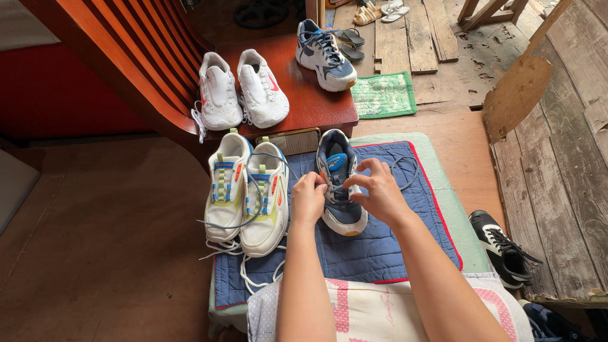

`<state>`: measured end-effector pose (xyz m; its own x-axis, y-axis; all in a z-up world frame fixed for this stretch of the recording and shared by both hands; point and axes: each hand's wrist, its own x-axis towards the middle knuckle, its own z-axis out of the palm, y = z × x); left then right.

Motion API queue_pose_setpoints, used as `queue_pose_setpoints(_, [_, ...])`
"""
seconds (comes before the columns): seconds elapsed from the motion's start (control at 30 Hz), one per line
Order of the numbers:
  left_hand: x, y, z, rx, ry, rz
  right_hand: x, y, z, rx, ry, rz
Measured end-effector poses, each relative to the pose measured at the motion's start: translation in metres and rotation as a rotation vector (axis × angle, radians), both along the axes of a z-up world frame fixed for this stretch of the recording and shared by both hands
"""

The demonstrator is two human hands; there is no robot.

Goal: The person removes a shoelace from a blue and white sneaker and then re-laces the same shoe by threading the lace through the eyelets and tying it. Other shoes remain nearby on a bench and floor.

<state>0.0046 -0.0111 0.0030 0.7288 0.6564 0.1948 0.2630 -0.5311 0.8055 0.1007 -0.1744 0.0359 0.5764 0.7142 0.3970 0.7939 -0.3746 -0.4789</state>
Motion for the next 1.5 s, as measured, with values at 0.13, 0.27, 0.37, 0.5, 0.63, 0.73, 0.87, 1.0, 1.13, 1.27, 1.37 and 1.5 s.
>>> queue_pose_setpoints(0.13, [0.005, 0.001, -0.003, -0.074, 0.003, -0.001, -0.008, 0.003, 0.009, -0.13, -0.125, -0.079])
queue_pose_setpoints(0.27, [0.005, 0.003, -0.008, -0.107, -0.018, 0.001, -0.017, 0.014, 0.014, -0.227, -0.264, -0.18])
queue_pose_setpoints(0.37, [0.004, 0.003, -0.009, -0.117, -0.018, 0.028, -0.021, 0.02, 0.017, -0.236, -0.29, -0.203])
queue_pose_setpoints(0.5, [0.006, 0.004, -0.011, -0.138, -0.042, -0.034, -0.018, 0.021, 0.015, -0.283, -0.329, -0.214])
queue_pose_setpoints(0.63, [0.007, 0.005, -0.011, -0.107, -0.055, -0.068, -0.01, 0.018, 0.011, -0.243, -0.265, -0.186])
queue_pose_setpoints(0.73, [0.009, 0.002, -0.01, -0.103, 0.017, -0.073, -0.006, 0.014, 0.006, -0.208, -0.248, -0.166])
queue_pose_setpoints(0.87, [0.009, 0.0, -0.006, -0.078, 0.001, -0.086, -0.003, 0.013, 0.004, -0.162, -0.189, -0.152])
queue_pose_setpoints(1.0, [0.005, -0.005, -0.001, 0.005, -0.038, -0.059, -0.005, 0.014, 0.007, -0.094, -0.19, -0.133])
queue_pose_setpoints(1.13, [0.005, -0.012, 0.006, 0.056, -0.021, -0.004, -0.005, 0.013, 0.01, -0.086, -0.112, -0.124])
queue_pose_setpoints(1.27, [0.004, -0.009, 0.008, -0.021, -0.077, -0.021, 0.009, 0.004, 0.001, 0.239, 0.155, -0.01])
queue_pose_setpoints(1.37, [0.006, -0.006, 0.006, -0.154, -0.064, -0.017, 0.027, -0.006, -0.012, 0.196, 0.384, -0.096])
queue_pose_setpoints(1.5, [0.011, -0.013, 0.003, -0.023, -0.114, 0.017, 0.032, -0.005, -0.032, 0.096, 0.425, -0.082])
